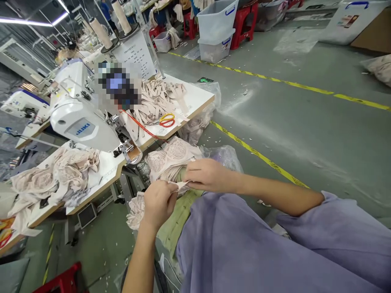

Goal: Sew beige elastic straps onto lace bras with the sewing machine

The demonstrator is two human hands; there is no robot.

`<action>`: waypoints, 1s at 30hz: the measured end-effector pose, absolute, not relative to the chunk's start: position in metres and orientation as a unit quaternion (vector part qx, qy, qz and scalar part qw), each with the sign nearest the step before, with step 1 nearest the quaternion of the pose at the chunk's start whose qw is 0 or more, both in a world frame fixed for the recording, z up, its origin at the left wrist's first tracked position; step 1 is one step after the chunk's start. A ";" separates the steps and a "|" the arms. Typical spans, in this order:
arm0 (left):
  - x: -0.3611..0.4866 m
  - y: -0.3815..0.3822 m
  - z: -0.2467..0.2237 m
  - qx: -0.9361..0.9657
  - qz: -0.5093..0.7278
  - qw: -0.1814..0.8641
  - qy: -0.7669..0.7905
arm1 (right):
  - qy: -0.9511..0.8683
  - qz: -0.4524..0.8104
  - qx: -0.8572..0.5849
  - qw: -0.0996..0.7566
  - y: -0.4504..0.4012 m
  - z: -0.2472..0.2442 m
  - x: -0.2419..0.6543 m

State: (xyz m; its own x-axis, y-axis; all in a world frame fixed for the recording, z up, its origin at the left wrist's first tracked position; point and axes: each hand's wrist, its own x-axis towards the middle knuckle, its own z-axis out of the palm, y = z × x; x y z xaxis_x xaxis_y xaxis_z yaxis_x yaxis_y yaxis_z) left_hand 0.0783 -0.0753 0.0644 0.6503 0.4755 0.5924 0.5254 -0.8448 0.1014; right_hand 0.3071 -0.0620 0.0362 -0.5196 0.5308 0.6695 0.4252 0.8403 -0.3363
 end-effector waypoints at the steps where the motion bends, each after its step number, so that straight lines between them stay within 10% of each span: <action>1: 0.078 -0.082 0.060 -0.904 -0.331 0.080 -0.258 | -0.866 0.022 -0.262 0.425 -0.065 0.034 0.308; 30: 0.085 -0.081 0.035 -0.880 -0.416 0.114 -0.200 | -0.833 0.015 -0.195 0.517 -0.056 0.016 0.302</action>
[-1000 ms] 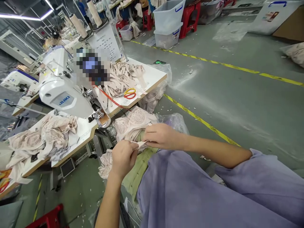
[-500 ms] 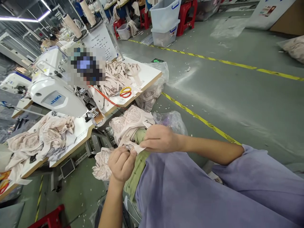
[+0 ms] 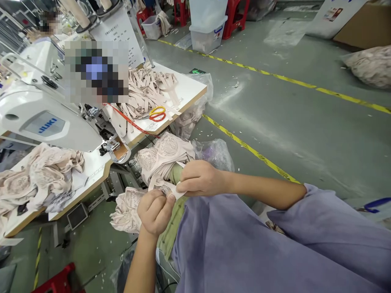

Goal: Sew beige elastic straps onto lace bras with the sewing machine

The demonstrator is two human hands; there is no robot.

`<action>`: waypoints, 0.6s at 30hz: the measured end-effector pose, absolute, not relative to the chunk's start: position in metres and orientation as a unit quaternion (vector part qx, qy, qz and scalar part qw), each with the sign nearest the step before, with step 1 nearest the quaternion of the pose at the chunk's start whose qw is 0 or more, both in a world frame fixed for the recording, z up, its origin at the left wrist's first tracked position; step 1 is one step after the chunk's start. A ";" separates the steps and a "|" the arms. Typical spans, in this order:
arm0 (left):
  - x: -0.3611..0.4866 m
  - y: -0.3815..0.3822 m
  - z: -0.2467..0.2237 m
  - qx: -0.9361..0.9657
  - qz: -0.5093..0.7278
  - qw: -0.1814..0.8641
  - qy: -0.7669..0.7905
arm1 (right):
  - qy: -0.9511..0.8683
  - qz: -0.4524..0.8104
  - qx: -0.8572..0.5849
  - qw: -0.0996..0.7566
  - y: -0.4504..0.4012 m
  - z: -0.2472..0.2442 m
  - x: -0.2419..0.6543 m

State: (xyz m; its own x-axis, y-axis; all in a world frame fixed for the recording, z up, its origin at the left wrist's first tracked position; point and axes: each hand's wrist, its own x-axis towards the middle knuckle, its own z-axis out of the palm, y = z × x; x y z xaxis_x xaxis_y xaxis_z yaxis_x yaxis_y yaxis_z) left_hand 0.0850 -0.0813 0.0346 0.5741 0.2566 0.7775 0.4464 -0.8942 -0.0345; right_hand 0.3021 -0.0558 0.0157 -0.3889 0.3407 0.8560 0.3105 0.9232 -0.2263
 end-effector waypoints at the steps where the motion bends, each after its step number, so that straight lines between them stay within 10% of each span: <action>1: 0.083 -0.079 0.034 -0.880 -0.417 0.111 -0.197 | -0.833 0.020 -0.193 0.518 -0.054 0.015 0.300; 18: 0.065 -0.055 0.011 -0.867 -0.445 0.025 -0.222 | -0.839 0.093 -0.170 0.509 -0.026 -0.006 0.282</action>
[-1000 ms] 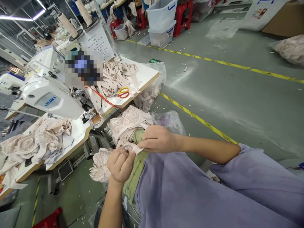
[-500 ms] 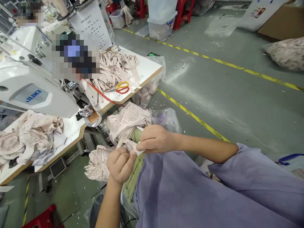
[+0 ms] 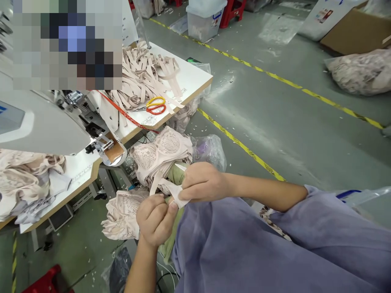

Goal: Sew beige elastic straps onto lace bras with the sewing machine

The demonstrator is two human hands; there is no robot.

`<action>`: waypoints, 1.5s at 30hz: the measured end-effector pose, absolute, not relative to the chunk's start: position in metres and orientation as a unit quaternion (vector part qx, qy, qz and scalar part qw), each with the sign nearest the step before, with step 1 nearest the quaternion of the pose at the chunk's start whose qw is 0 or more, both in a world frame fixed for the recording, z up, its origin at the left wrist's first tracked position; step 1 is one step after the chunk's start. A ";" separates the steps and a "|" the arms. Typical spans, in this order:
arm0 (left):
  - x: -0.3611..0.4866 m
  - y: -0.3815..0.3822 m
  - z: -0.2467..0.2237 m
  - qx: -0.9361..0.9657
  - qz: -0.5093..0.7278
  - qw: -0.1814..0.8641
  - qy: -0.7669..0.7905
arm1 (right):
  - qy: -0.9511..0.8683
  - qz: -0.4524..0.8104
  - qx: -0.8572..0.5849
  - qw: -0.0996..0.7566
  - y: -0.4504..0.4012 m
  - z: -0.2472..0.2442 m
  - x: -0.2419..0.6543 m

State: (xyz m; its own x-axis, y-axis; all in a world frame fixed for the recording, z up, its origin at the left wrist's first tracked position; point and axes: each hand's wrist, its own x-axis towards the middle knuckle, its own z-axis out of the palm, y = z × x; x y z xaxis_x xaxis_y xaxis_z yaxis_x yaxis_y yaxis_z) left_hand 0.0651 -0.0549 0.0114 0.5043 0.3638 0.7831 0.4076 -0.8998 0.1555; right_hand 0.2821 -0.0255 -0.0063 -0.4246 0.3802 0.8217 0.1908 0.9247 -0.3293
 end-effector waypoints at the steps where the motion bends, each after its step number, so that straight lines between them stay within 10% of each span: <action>1: 0.064 -0.053 0.010 -0.867 -0.446 0.018 -0.224 | -0.844 0.093 -0.171 0.500 -0.024 -0.007 0.281; 45: 0.047 -0.055 -0.018 -0.838 -0.462 -0.053 -0.284 | -0.894 0.031 -0.146 0.422 -0.009 -0.005 0.272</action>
